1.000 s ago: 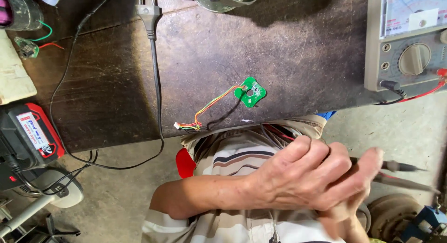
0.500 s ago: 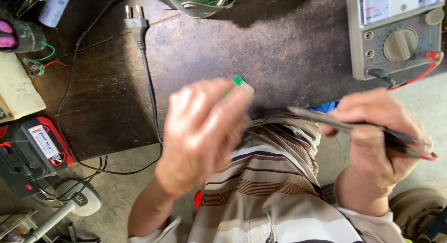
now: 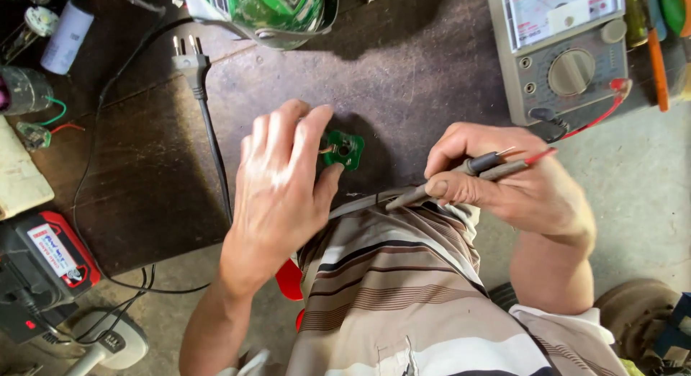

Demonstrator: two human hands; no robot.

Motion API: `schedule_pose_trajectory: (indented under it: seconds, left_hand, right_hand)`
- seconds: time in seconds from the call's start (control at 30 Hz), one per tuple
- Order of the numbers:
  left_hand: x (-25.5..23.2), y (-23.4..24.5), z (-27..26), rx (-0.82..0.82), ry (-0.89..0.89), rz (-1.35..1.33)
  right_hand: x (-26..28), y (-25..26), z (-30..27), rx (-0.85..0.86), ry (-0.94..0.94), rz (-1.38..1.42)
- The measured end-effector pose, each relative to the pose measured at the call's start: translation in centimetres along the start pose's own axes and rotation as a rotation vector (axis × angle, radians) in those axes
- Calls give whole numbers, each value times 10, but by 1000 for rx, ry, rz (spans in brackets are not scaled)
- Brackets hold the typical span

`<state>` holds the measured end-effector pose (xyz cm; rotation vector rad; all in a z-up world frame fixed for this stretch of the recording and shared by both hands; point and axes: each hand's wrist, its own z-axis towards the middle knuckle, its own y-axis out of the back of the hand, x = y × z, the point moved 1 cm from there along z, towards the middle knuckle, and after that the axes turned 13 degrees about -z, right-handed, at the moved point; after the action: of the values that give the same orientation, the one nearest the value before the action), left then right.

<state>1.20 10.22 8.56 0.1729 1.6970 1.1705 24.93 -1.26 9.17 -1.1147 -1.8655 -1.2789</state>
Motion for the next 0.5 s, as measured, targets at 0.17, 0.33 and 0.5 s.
schedule_pose_trajectory:
  seconds: [0.17,0.33,0.5]
  left_hand:
    - [-41,-32,-9,-43,-184,-562]
    - [-39,-53,-9,21,-49,-757]
    - [-38,-19,-18,-507,328,-1226]
  right_hand:
    - [-11,-16,10,3,-6,215]
    - [-34,-26,2,-56,-140,352]
    - [-67,17,-37,66,482,164]
